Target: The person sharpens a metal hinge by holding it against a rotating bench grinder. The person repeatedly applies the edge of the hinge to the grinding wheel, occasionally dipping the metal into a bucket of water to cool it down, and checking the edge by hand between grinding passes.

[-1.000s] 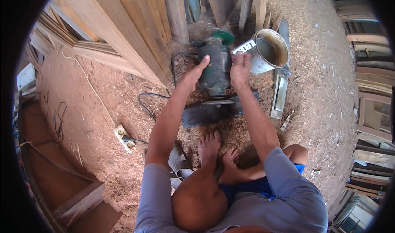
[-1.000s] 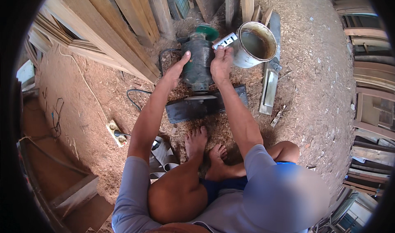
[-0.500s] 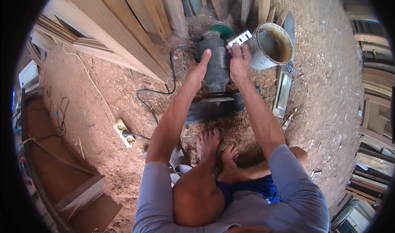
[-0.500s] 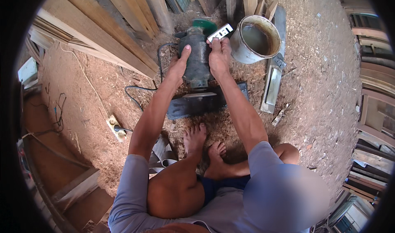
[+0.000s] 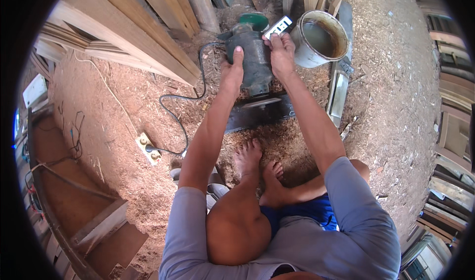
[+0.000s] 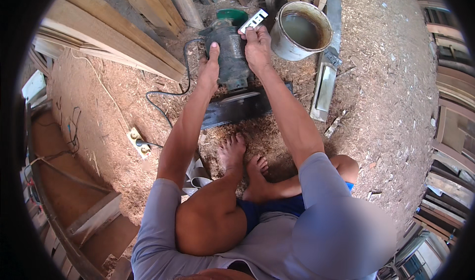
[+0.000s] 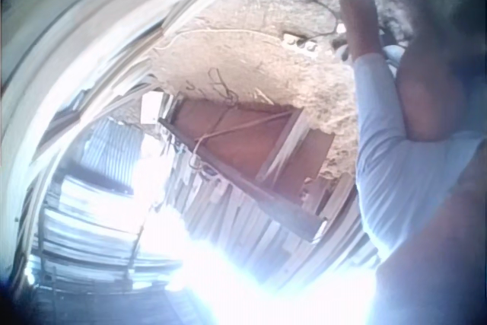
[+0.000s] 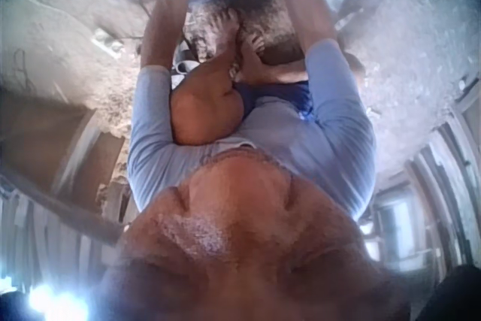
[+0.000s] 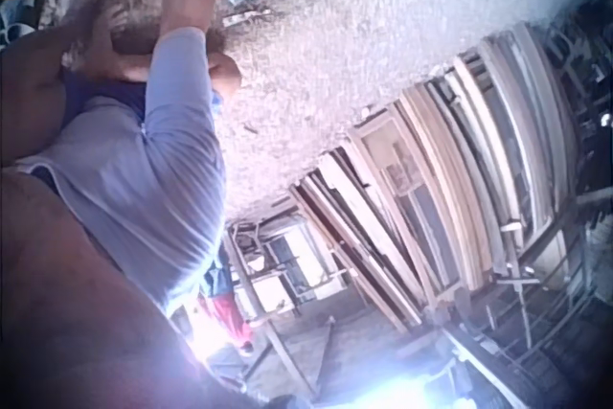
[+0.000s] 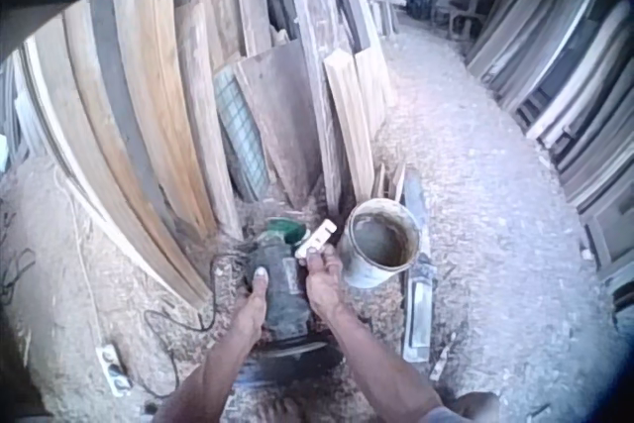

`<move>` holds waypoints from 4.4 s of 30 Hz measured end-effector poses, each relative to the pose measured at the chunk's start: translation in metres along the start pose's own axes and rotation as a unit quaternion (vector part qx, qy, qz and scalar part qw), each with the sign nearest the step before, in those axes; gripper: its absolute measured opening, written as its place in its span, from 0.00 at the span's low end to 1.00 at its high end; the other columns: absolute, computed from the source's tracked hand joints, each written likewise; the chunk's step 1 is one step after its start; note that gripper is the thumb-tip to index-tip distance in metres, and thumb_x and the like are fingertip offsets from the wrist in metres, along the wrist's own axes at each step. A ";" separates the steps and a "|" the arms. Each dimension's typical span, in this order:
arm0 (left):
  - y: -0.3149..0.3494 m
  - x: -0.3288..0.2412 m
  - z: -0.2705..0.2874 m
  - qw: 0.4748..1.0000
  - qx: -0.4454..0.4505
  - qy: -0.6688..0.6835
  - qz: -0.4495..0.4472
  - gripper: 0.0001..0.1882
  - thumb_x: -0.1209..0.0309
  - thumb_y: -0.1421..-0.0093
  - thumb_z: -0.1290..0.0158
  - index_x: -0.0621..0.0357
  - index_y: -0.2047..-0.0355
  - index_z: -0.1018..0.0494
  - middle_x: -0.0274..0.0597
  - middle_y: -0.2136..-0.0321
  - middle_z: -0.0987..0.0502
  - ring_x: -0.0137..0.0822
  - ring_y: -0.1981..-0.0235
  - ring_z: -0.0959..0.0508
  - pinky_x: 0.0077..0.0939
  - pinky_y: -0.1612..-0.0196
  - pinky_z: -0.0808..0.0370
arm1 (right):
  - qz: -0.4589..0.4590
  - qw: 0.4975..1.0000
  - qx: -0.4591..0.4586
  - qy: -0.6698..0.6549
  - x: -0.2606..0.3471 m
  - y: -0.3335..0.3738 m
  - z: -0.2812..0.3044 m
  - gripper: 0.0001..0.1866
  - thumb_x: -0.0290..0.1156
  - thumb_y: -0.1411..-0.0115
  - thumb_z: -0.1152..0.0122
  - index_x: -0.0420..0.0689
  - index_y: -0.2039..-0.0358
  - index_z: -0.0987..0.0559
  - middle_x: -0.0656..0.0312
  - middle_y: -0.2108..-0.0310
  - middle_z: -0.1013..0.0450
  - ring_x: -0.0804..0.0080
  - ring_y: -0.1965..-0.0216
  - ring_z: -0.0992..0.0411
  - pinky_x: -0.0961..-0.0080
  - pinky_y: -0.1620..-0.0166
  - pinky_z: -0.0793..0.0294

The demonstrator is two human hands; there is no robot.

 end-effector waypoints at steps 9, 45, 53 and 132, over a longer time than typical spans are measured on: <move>0.058 -0.016 0.068 0.993 -0.073 -0.016 -0.094 0.33 0.49 0.36 0.56 0.67 0.43 0.39 0.52 0.45 0.34 0.42 0.44 0.34 0.36 0.42 0.39 | 0.046 0.955 0.072 0.283 0.093 0.094 0.060 0.06 0.27 0.37 0.47 0.43 0.73 0.28 0.67 0.74 0.29 0.82 0.72 0.36 0.80 0.66 0.35; 0.322 -0.135 -0.043 0.832 0.502 0.087 -0.220 0.46 0.72 0.52 0.33 0.61 0.36 0.47 0.44 0.43 0.33 0.31 0.49 0.29 0.28 0.47 0.30 | -0.154 0.927 0.185 -0.287 0.226 0.295 0.006 0.09 0.28 0.38 0.46 0.38 0.61 0.23 0.60 0.61 0.24 0.74 0.64 0.27 0.76 0.59 0.27; 0.311 -0.109 -0.067 0.858 0.466 0.134 -0.168 0.35 0.67 0.48 0.36 0.62 0.42 0.38 0.42 0.49 0.29 0.27 0.58 0.25 0.21 0.57 0.25 | -0.179 0.916 0.147 -0.327 0.216 0.295 0.026 0.07 0.33 0.36 0.46 0.43 0.64 0.23 0.67 0.69 0.25 0.80 0.69 0.28 0.81 0.66 0.28; 0.301 -0.084 -0.027 0.811 0.505 0.289 -0.065 0.35 0.52 0.39 0.48 0.67 0.42 0.39 0.51 0.49 0.28 0.41 0.52 0.25 0.38 0.50 0.27 | -0.212 0.955 0.162 -0.131 0.172 0.308 0.028 0.06 0.32 0.37 0.43 0.43 0.65 0.24 0.69 0.73 0.29 0.84 0.75 0.33 0.87 0.70 0.31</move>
Point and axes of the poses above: each hand's wrist, its own y-axis away from the middle knuckle, its own z-axis out of the back of the hand, x = y × z, the point moved 7 cm from there along -y, towards the middle knuckle
